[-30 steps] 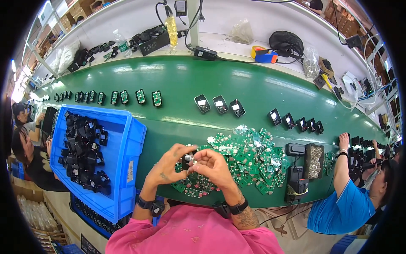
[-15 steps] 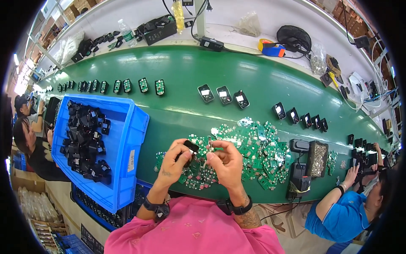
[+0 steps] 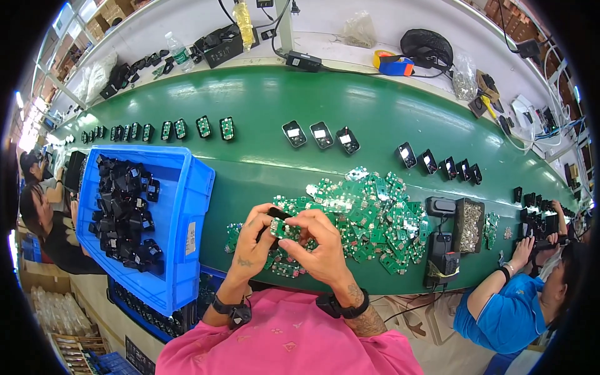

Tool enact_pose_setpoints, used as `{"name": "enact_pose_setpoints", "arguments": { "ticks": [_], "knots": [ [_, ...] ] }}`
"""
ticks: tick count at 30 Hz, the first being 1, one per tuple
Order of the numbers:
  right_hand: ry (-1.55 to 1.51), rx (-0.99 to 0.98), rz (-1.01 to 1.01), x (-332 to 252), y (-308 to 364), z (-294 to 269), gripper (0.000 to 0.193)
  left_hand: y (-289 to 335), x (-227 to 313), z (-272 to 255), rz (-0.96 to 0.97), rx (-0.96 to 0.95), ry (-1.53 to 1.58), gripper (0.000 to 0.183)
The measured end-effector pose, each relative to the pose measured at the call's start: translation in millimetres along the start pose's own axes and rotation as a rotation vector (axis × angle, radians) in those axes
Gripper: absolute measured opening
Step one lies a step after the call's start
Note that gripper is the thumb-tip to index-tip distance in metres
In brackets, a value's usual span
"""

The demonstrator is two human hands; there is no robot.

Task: The person picks up a green circuit board and a black plastic housing, fits the board into the housing by hand, and places the assembled unit onto the green conveyor belt. This process is repeated for several units, occasionally moving aside loose circuit boards to reach the work area.

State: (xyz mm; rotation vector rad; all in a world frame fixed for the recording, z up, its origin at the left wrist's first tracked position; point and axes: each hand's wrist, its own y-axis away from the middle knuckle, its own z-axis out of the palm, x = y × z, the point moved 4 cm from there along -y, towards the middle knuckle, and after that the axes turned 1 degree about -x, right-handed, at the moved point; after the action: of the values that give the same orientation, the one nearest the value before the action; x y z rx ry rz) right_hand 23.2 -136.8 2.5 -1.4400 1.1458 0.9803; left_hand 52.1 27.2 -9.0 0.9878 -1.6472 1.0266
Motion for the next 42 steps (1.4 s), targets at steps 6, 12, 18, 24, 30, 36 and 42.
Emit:
{"name": "enact_pose_setpoints", "arguments": {
  "ticks": [6,12,18,24,30,36,42],
  "knots": [
    [0.11,0.005,-0.036,-4.2,0.1,3.9,0.041,7.6,-17.3,7.2,-0.053,0.231,0.361,0.047],
    [0.085,0.012,0.142,2.1,0.9,0.4,0.036,0.0,-1.6,10.8,-0.15,-0.067,0.116,0.052],
    [0.309,0.171,-0.192,-8.1,-3.4,-1.5,0.033,0.6,-16.7,14.9,-0.319,-0.049,0.248,0.053],
    [0.131,0.083,0.054,-14.5,-12.5,-1.7,0.018,-10.2,-9.7,11.0,-0.09,-0.038,-0.023,0.051],
    [-0.066,0.058,0.171,-13.0,-5.3,12.7,0.011,1.6,-6.4,16.8,-0.01,-0.002,-0.106,0.045],
    [0.184,0.15,0.08,-12.7,11.9,17.2,0.008,3.3,-2.8,19.0,0.043,0.027,-0.103,0.049],
    [0.321,0.041,0.023,-44.1,-1.8,6.5,0.008,-11.8,24.3,0.8,0.143,0.068,-0.179,0.054]
  ]
}}
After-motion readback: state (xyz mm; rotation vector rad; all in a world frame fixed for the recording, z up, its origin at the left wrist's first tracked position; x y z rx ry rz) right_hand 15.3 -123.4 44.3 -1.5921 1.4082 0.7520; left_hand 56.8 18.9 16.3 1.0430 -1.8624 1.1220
